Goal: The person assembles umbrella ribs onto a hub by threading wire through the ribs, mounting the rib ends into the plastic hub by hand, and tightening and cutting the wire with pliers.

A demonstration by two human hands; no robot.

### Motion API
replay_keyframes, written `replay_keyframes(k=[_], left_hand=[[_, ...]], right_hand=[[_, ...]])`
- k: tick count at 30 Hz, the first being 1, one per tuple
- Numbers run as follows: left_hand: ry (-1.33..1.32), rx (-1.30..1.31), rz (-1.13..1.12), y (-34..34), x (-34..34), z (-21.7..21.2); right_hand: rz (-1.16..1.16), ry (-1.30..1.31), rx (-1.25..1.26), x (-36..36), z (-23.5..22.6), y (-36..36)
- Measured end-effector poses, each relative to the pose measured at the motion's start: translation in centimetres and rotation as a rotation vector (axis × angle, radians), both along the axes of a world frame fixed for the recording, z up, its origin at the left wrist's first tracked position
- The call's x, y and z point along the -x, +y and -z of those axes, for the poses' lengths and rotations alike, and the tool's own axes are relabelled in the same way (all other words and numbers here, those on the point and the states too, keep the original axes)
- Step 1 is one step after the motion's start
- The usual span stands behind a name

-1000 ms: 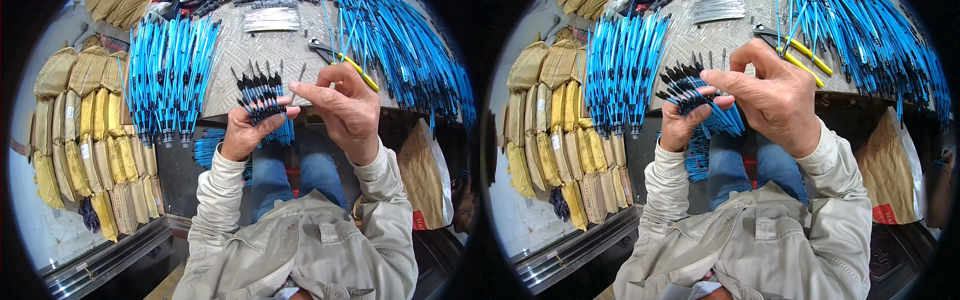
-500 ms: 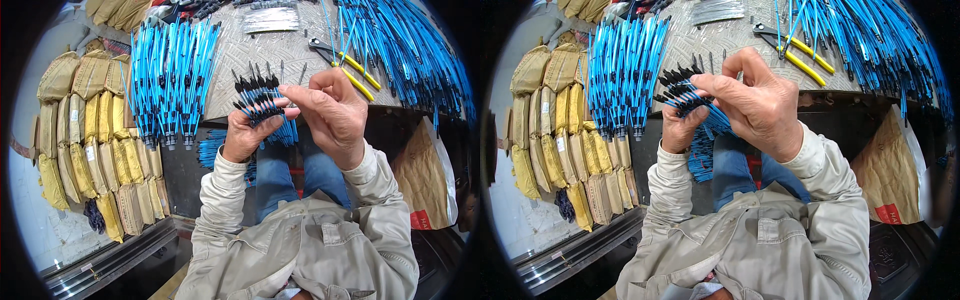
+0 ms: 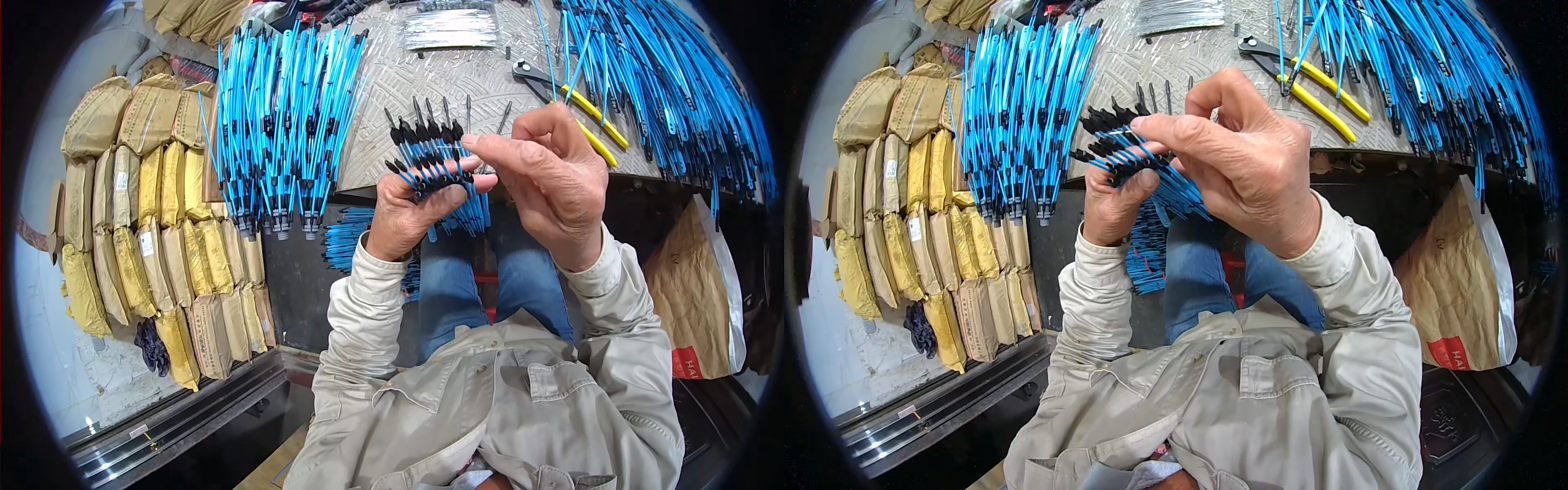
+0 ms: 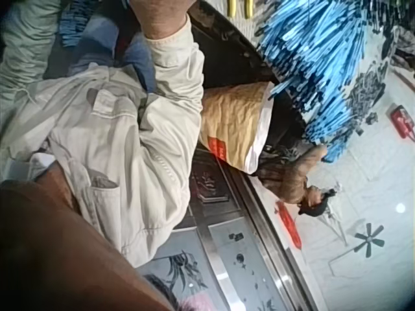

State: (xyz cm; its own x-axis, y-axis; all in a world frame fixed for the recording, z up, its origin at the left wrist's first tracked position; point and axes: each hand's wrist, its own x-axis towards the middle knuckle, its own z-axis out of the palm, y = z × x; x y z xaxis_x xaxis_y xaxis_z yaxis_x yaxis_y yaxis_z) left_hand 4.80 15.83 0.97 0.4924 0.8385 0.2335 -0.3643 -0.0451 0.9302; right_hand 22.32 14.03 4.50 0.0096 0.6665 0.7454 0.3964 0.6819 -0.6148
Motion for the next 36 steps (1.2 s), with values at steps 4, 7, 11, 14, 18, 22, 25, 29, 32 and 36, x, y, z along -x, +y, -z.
replay_keyframes(k=[4, 7, 11, 14, 18, 22, 25, 29, 32, 36], left_hand=[[-0.031, 0.017, 0.003, 0.0, 0.1, 0.2], [0.006, -0.006, 0.019, 0.1, 0.2, 0.0], [0.005, 0.004, 0.033, 0.1, 0.2, -0.1], [0.009, -0.016, 0.007, 0.1, 0.0, -0.3], [0.081, 0.011, 0.002, 0.1, 0.7, 0.4], [0.01, 0.048, 0.008, 0.0, 0.3, 0.0], [0.006, 0.028, 0.011, 0.1, 0.1, -0.1], [0.01, 0.017, 0.009, 0.1, 0.3, 0.1], [0.037, 0.025, 0.015, 0.2, 0.7, 0.4], [0.043, 0.045, 0.016, 0.1, 0.6, 0.3]], right_hand=[[-0.007, -0.009, -0.013, -0.2, 0.1, 0.0], [0.008, -0.115, -0.024, -0.6, -0.5, 0.1], [0.03, -0.108, -0.047, -0.3, -0.6, 0.3], [0.044, -0.137, -0.049, -0.4, -0.7, 0.1], [0.094, -0.275, -0.08, -0.3, -1.6, -0.3], [0.064, -0.213, -0.079, -0.1, -1.1, 0.3], [0.039, -0.132, -0.073, 0.0, -0.7, 0.6], [0.073, -0.161, -0.079, 0.1, -0.9, 0.4], [0.125, -0.294, -0.084, 0.0, -1.4, 0.1], [0.116, -0.31, -0.107, 0.2, -1.6, 0.3]])
